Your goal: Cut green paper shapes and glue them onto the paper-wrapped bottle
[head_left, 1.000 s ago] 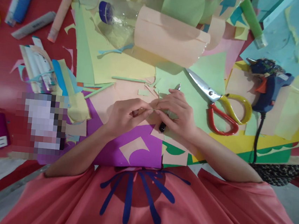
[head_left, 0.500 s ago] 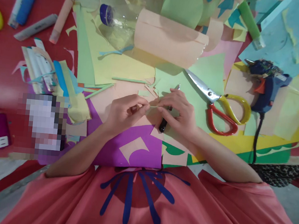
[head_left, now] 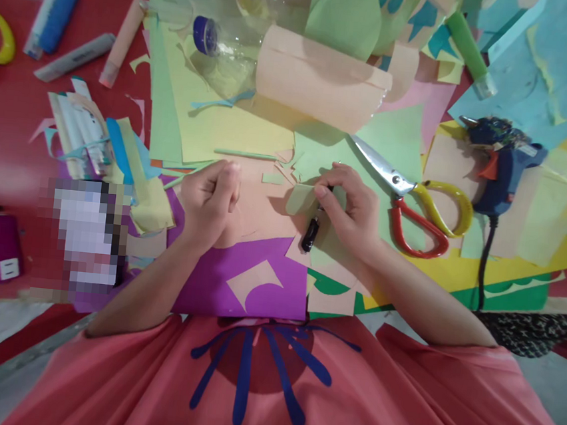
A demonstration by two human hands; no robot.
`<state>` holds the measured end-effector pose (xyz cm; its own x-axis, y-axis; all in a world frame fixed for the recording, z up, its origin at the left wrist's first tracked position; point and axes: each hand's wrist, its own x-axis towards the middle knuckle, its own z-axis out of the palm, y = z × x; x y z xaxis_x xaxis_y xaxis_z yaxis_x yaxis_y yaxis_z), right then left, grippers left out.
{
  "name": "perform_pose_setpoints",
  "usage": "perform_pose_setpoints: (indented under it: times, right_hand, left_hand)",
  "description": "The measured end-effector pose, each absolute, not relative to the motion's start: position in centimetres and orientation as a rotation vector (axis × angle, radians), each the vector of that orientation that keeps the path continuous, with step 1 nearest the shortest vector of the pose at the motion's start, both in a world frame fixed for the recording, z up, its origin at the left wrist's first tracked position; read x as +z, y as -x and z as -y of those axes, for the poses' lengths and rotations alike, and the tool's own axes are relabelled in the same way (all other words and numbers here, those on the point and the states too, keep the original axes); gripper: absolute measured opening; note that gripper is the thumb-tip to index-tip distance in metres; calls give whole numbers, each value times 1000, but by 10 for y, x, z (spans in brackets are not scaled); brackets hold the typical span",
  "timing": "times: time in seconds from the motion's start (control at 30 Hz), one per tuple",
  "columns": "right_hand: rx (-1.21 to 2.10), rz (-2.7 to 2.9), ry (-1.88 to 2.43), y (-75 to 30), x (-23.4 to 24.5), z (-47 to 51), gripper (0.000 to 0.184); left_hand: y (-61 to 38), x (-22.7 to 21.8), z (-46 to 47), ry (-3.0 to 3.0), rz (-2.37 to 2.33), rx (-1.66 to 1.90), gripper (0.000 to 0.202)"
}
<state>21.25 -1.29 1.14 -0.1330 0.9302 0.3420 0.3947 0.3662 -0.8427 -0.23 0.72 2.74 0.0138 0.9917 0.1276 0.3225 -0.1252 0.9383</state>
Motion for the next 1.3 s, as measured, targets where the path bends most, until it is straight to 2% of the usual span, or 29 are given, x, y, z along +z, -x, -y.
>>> perform_pose_setpoints:
  times: [0.07, 0.13, 0.17, 0.23, 0.43, 0.67, 0.9, 1.3]
  right_hand:
    - [728, 1709, 1192, -212, 11, 13, 14]
    - [709, 1713, 1189, -211, 10, 13, 15]
    - [693, 1718, 1179, -210, 9, 14, 15]
    - [666, 1737, 1142, -208, 8, 14, 15]
    - [695, 1869, 1065, -206, 7, 16, 15]
    - [727, 1787, 1108, -210, 13, 17, 33]
    - [762, 1928, 977, -201, 11, 23, 15]
    - [786, 1852, 1043, -205, 7, 19, 26]
  left_hand:
    - [2, 25, -7, -1570, -1383, 1178, 52]
    - [0, 22, -6, -1627, -1342, 1178, 28]
    - [-2, 22, -5, -1666, -1302, 1156, 26]
    - [-4, 21, -4, -1756, -1203, 1078, 32]
    - [-9, 25, 1, -1940, -1047, 895, 23]
    - [-12, 27, 4, -1494, -1200, 956, 22]
    - [-16, 30, 11, -1382, -1147, 923, 17]
    - [-12, 26, 8, -1555, -1004, 1001, 14]
